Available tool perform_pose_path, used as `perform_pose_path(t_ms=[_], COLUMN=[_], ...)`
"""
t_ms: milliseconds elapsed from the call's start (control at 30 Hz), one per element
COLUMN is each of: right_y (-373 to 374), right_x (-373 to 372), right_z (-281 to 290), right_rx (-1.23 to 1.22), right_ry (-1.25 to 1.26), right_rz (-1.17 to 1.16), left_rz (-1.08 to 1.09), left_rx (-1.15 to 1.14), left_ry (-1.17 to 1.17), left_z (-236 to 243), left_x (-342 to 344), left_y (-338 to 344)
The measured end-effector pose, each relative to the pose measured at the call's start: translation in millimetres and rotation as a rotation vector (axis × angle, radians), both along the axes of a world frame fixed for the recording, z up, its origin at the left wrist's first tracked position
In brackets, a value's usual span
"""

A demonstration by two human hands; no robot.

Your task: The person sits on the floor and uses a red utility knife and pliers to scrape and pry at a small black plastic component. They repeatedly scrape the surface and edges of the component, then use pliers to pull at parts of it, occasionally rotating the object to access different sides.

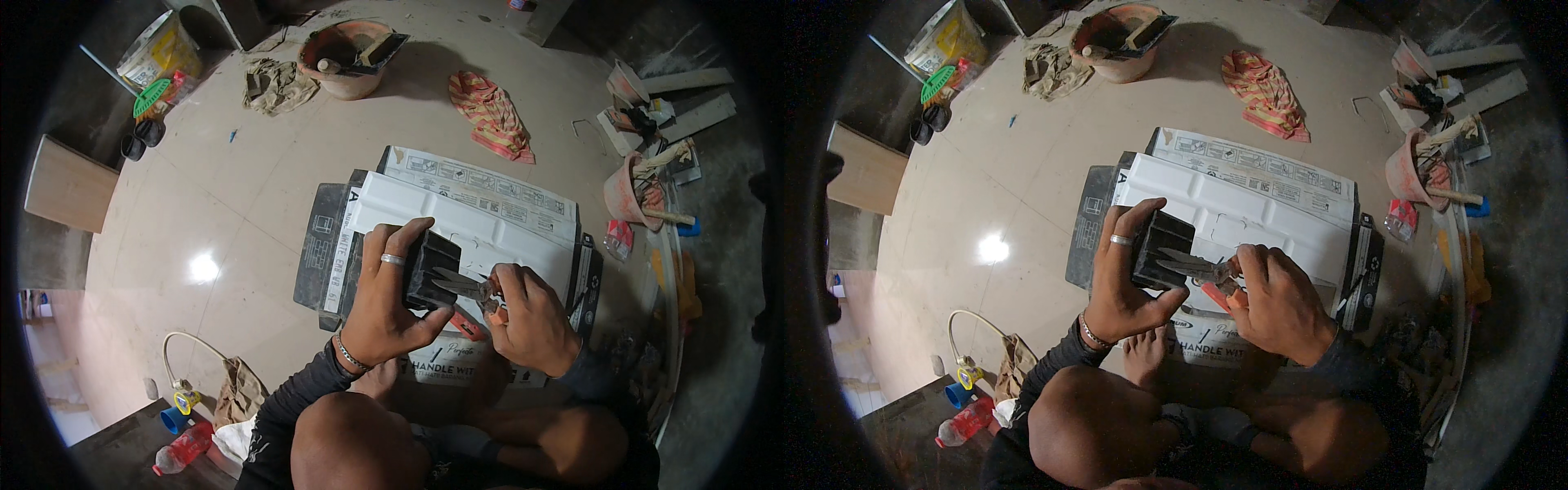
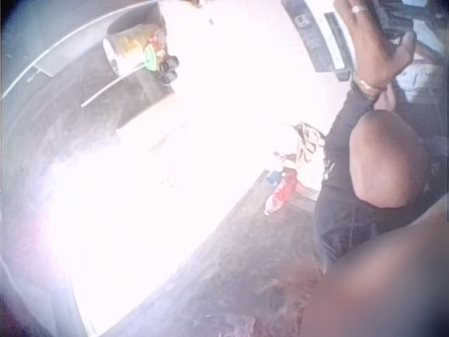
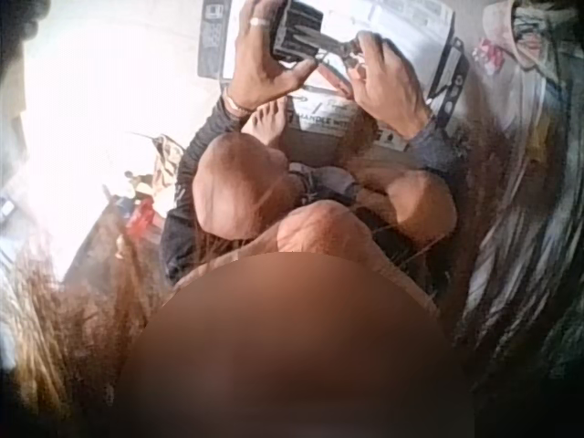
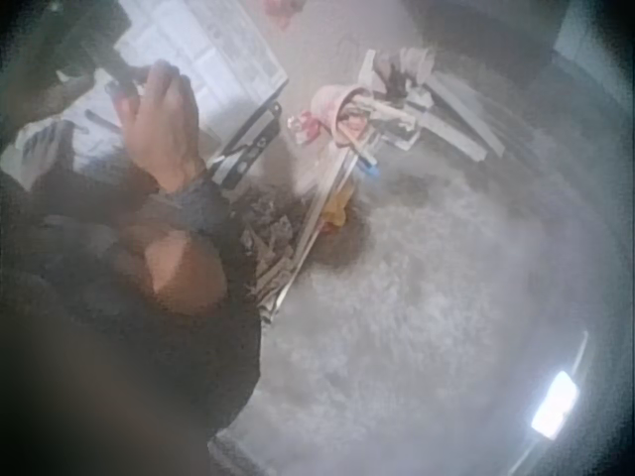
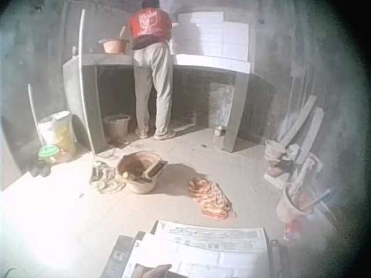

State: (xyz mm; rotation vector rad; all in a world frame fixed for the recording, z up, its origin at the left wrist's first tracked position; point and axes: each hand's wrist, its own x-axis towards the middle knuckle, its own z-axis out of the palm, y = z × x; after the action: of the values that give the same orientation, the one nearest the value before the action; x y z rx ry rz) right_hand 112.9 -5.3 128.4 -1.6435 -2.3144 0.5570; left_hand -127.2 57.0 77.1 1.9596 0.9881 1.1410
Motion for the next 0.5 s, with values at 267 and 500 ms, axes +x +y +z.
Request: perform_pose_path(t_ms=[267,500], right_y=[-0.3,5.3], right_x=[2.7,8.7], right_z=[-6.2,-2.1], right_rx=[0.013,-0.07], right_ry=[0.03,0.258], right_rz=[0.018,-0.141], left_rz=[0.015,-0.019], left_rx=[-0.053,-0.104], left_ry=[-0.034,-0.064], left_z=[-3.0,-0.8], left_x=[-0.6,6.2], left_y=[-3.1,-1.8])
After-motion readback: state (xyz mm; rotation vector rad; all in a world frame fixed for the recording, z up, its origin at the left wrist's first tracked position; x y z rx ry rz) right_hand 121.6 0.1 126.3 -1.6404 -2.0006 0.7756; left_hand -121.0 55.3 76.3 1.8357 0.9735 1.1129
